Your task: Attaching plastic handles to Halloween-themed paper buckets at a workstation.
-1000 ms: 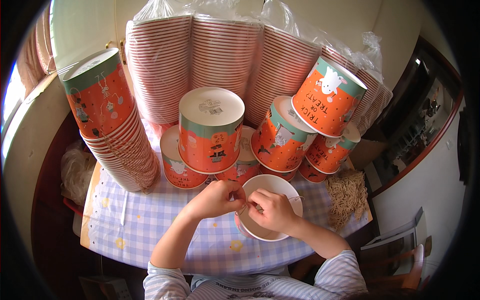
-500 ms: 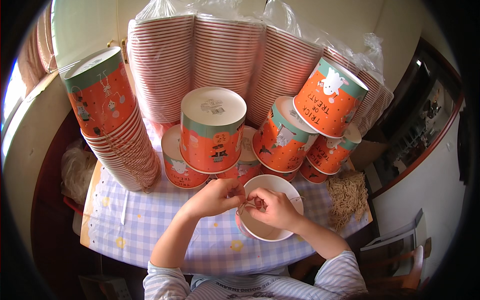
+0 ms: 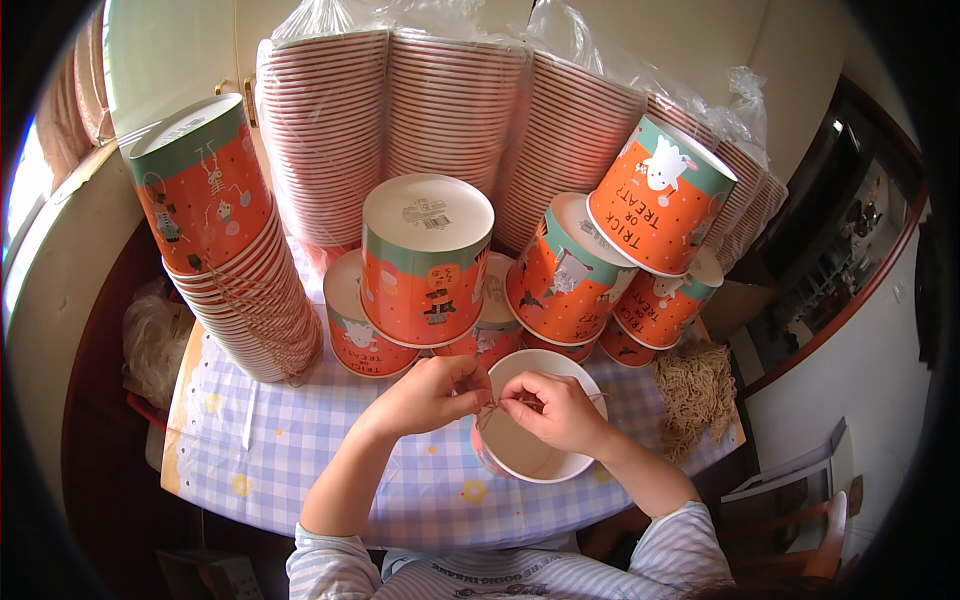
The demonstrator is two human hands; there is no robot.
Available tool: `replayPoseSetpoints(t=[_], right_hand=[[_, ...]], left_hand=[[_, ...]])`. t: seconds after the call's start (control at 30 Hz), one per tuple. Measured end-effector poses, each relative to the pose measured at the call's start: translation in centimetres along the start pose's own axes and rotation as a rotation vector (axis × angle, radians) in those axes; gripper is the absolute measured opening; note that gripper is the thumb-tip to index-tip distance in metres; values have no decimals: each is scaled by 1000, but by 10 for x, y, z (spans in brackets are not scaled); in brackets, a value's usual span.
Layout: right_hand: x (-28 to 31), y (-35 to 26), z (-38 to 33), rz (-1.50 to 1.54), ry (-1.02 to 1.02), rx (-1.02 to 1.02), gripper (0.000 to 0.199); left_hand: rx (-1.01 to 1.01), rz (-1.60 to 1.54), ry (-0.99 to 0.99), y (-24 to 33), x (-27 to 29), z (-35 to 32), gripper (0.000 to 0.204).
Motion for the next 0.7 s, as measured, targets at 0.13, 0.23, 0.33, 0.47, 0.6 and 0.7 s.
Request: replayPoseSetpoints(t=[0.13, 0.23, 0.33, 0.47, 0.6, 0.7], right_hand=[[-1, -1, 0, 29, -16, -7, 10], [-1, -2, 2, 32, -18, -49, 10], [0, 4, 3, 91, -9, -93, 10], [-4, 30, 0, 226, -44, -230, 10], [-8, 41, -3, 294, -91, -283, 7], [-8, 43, -4, 326, -98, -309, 4]], left_hand=[[0, 16, -5, -2, -1, 0, 11], [1, 49, 11, 2, 0, -1, 11], [-11, 49, 21, 5, 0, -1, 12], [-16, 23, 13, 3, -3, 0, 12], [6, 22, 16, 4, -3, -1, 13], [7, 107, 26, 12, 3, -4, 17]])
Point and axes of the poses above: each hand's wrist, its own z-axis towards the middle knuckle, its own x-axis out of the back of the hand, y = z × x, the point moved 10 cm from there along z, towards the middle knuckle, and after that the axes turned 14 degrees about z, right-handed, at the moved point
